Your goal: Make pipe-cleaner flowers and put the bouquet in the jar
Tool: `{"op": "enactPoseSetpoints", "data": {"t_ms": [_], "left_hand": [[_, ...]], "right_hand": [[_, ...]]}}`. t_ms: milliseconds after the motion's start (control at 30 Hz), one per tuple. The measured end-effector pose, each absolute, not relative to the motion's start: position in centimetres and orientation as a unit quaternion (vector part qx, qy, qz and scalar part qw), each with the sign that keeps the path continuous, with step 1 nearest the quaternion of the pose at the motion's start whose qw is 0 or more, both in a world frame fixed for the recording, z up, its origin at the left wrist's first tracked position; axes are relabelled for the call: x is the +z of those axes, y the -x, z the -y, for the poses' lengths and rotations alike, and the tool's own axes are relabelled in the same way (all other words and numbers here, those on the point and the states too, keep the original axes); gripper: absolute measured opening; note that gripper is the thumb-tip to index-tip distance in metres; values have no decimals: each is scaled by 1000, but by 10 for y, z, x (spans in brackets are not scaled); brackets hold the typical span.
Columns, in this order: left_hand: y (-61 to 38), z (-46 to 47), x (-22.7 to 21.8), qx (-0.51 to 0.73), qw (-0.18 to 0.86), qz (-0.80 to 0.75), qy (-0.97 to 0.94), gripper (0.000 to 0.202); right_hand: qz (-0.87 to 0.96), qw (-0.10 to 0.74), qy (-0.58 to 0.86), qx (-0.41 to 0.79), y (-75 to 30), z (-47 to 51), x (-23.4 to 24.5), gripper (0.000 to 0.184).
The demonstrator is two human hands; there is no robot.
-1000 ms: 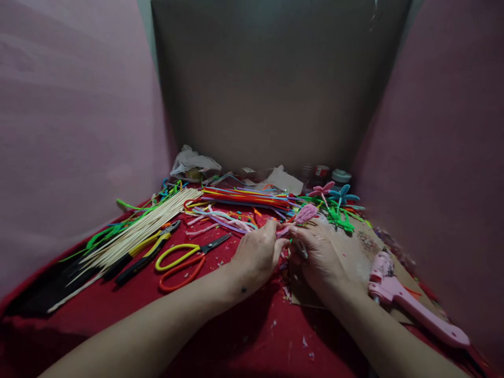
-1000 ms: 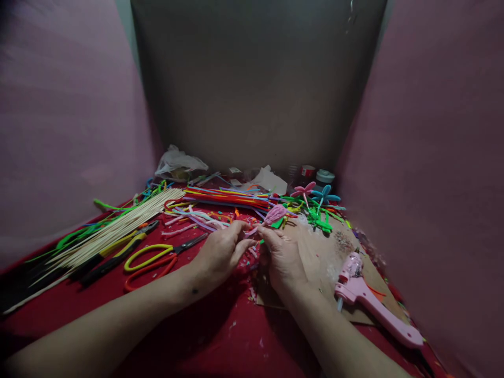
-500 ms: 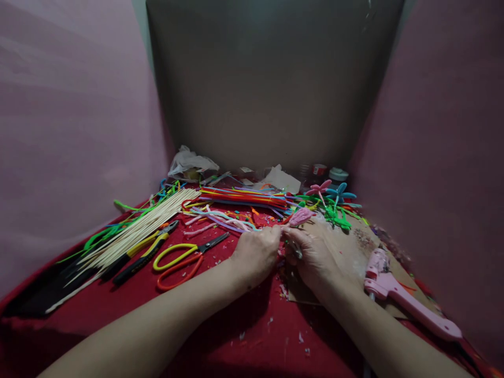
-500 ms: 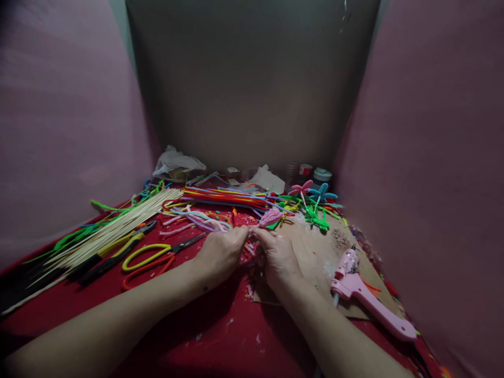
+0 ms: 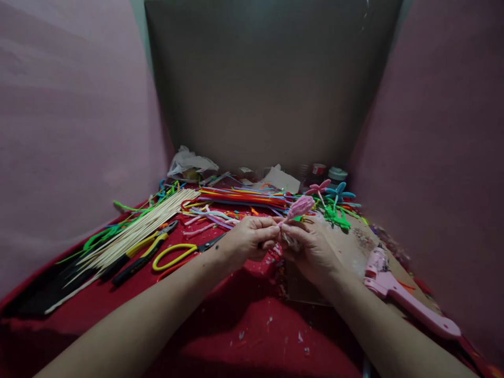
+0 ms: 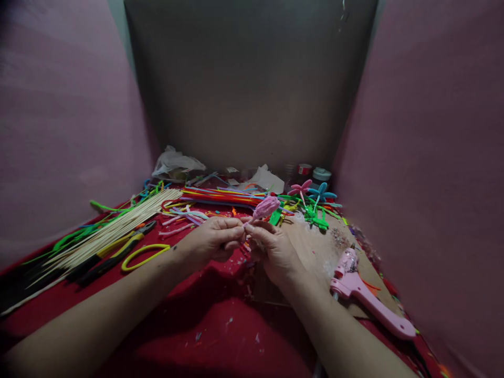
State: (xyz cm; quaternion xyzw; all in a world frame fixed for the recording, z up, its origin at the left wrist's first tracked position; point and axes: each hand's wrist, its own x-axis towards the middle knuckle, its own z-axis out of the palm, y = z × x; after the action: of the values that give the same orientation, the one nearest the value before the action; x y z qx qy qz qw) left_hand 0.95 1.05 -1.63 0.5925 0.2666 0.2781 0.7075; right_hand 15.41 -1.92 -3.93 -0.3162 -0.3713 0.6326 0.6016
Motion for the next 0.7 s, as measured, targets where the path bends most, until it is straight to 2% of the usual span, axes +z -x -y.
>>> {"op": "enactPoseSetpoints", "data": {"t_ms": [100,200,333,433,600,700], "left_hand": [[-6,-12,-16,234,767,-245,-546,17],[-5,-12,-16,206,794,-231,-523,16],[-7,-8,-15,216,747,-240,-581,20],[-10,-4,-15,272,587,-291,-705,24],[-15,-1,-31,334,170,-347,-860,16],[-14,-3,-40,306,62,-352,-882,20]], "right_hand": [[347,583,308,667,-157,19,-39,31],[343,572,292,686,-158,19,-38,27],[327,605,301,661,-156,18,-38,21],[324,622,299,647,-154,17,-39,19],[311,632,314,637,-153,17,-45,18],[312,632,337,624,-152,18,-46,18]]}}
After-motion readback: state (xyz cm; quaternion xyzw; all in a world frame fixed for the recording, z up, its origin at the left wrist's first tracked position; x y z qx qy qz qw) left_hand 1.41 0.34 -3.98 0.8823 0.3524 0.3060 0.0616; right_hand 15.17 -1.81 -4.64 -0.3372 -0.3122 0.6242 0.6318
